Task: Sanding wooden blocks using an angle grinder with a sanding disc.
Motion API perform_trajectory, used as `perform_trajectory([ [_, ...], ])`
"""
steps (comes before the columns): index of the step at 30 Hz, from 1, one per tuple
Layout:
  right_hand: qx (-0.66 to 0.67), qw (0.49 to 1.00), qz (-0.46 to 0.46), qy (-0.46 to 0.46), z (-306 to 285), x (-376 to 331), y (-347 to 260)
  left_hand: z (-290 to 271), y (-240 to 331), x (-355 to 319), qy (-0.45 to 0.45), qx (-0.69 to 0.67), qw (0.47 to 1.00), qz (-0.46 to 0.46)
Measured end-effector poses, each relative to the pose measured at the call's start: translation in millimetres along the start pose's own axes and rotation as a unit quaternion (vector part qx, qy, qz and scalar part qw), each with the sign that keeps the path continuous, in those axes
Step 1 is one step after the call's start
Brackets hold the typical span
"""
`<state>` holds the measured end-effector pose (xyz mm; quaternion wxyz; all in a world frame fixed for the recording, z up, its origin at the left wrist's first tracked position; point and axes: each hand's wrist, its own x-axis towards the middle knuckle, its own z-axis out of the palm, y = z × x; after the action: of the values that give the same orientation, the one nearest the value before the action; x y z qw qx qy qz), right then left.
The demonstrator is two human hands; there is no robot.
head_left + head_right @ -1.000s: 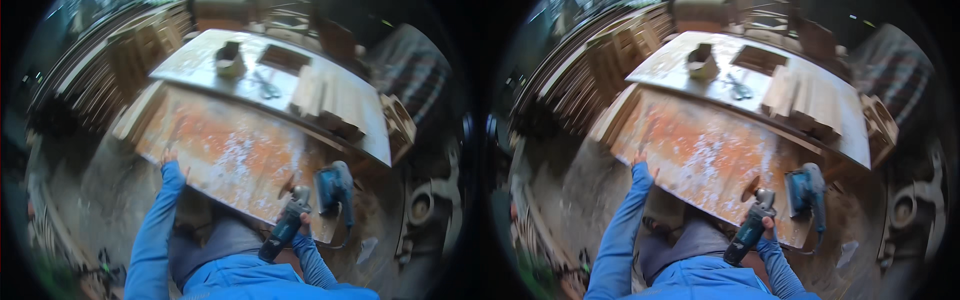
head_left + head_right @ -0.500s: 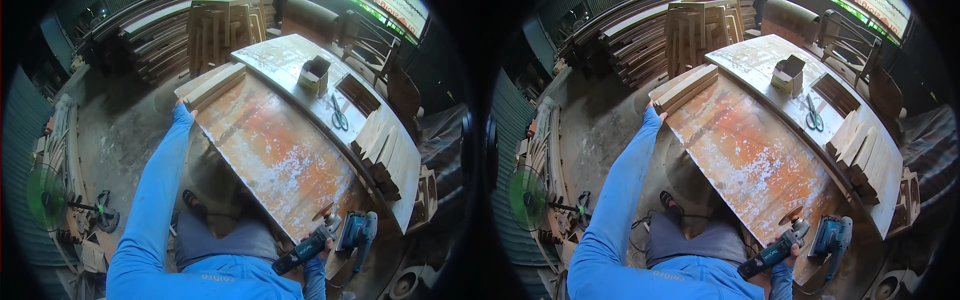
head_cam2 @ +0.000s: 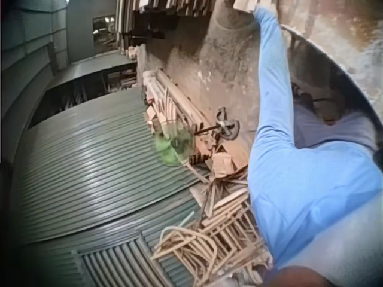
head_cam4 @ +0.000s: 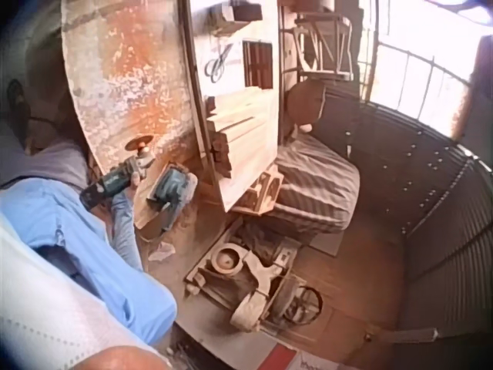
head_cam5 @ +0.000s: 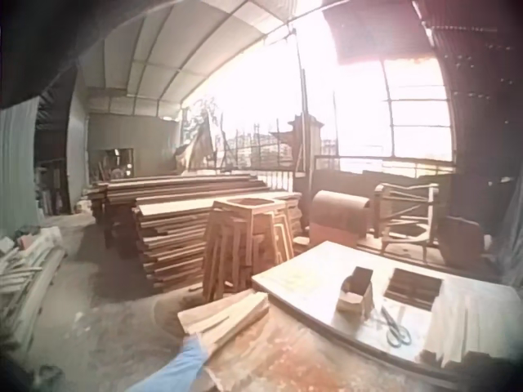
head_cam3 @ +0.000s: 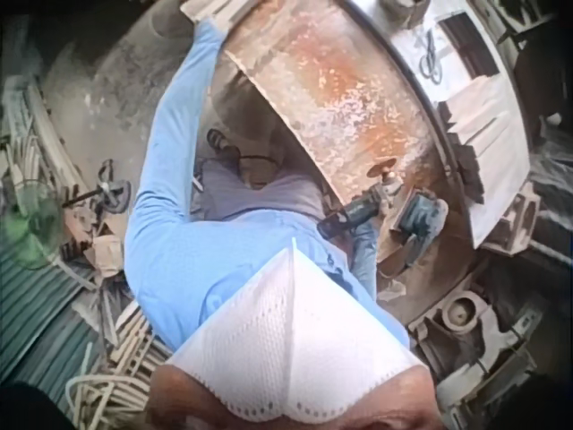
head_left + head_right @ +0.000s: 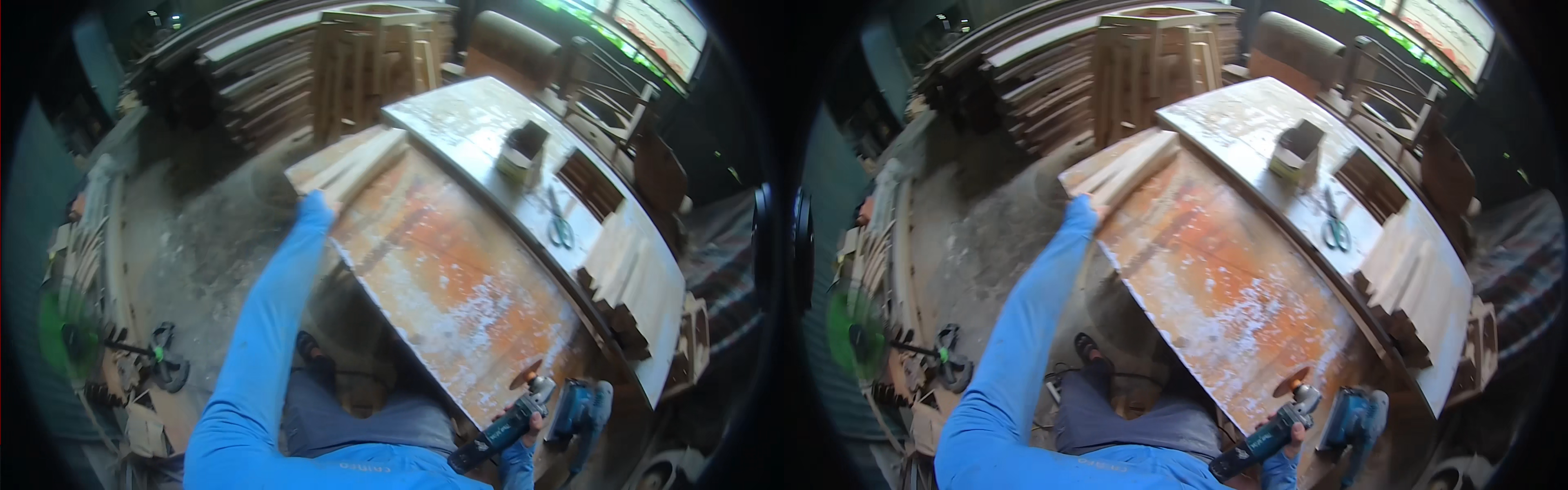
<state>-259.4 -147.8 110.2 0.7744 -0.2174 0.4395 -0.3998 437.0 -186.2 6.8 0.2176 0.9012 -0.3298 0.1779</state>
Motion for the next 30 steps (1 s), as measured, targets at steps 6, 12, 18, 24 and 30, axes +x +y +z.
perform_trajectory([
  [6, 0.015, 0.994, 0.058, -0.092, -9.4, 29.6, 9.9, -80.8, 43.4, -105.3, -0.218, -0.561, 0.761, -0.244],
  [12, 0.06, 0.99, 0.057, -0.118, -22.1, 38.0, 26.9, -156.0, 86.9, -231.7, -0.282, -0.583, 0.739, -0.189],
  [18, 0.052, 0.992, 0.022, -0.11, -16.6, 4.5, 23.8, -175.4, 124.8, -325.4, -0.358, -0.396, 0.845, -0.041],
  [24, 0.021, 0.989, -0.044, -0.143, -35.5, -18.9, 21.7, -115.2, 144.4, -360.3, -0.464, -0.627, 0.601, -0.172],
  [30, -0.013, 0.995, 0.006, -0.101, -9.1, -7.4, 15.9, -142.9, 116.3, -345.4, -0.439, -0.617, 0.645, -0.104],
])
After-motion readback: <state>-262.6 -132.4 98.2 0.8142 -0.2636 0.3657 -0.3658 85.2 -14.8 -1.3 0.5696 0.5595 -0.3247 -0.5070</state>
